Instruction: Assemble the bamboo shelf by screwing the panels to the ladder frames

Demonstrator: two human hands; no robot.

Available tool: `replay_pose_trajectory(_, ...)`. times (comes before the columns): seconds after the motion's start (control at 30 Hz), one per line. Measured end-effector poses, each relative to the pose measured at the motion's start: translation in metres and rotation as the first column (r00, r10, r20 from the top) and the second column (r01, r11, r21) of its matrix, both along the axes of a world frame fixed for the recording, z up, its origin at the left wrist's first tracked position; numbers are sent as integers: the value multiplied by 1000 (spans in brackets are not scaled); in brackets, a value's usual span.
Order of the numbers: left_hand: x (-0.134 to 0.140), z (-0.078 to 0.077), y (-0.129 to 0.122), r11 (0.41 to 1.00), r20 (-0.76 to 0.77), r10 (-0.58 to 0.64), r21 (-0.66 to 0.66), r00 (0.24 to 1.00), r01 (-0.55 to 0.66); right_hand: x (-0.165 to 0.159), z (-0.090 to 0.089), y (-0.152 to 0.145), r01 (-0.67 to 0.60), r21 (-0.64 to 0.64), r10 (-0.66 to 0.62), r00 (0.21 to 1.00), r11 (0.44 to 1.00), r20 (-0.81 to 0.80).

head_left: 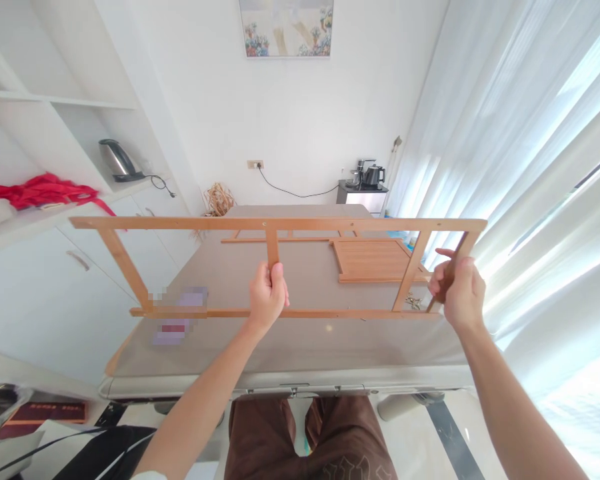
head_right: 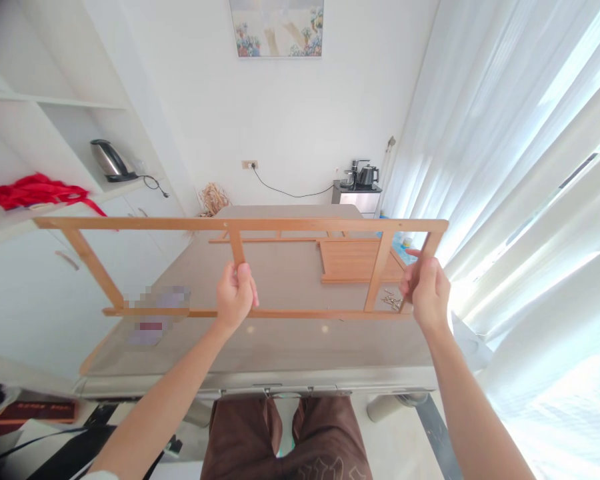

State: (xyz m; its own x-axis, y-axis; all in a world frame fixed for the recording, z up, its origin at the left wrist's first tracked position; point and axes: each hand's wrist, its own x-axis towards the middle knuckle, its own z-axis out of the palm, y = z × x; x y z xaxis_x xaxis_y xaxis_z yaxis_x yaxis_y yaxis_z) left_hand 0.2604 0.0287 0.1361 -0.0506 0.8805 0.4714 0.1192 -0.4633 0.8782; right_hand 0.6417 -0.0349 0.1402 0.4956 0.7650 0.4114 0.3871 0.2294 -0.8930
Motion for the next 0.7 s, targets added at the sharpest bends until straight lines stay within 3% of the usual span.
replay_pose_trajectory(0.07,-7,12,3,997,29,72,9,997,-72,8,-7,2,-5,1,5,1000,1000,27)
replay_pose_trajectory(0.17,-22,28,5,991,35,134,22,990,-135,5,-41,1,-6,-76,17,990,997,142)
replay_pose_trajectory(0.27,-31,34,4,984,26,174,29,984,-175,-25,-87,-1,-108,-220,168,947,969,274)
replay_pose_trajectory(0.37,-31,32,2,981,24,190,27,982,-191,-61,-118,2,-199,-309,312,872,930,377)
replay_pose_trajectory(0.5,-24,24,-1,981,2,195,9,981,-195,-75,-130,11,-181,-354,341,815,918,468)
replay_pose_trajectory(0.7,-15,11,-3,984,6,177,34,984,-177,-30,-131,-2,-84,-352,278,789,932,547)
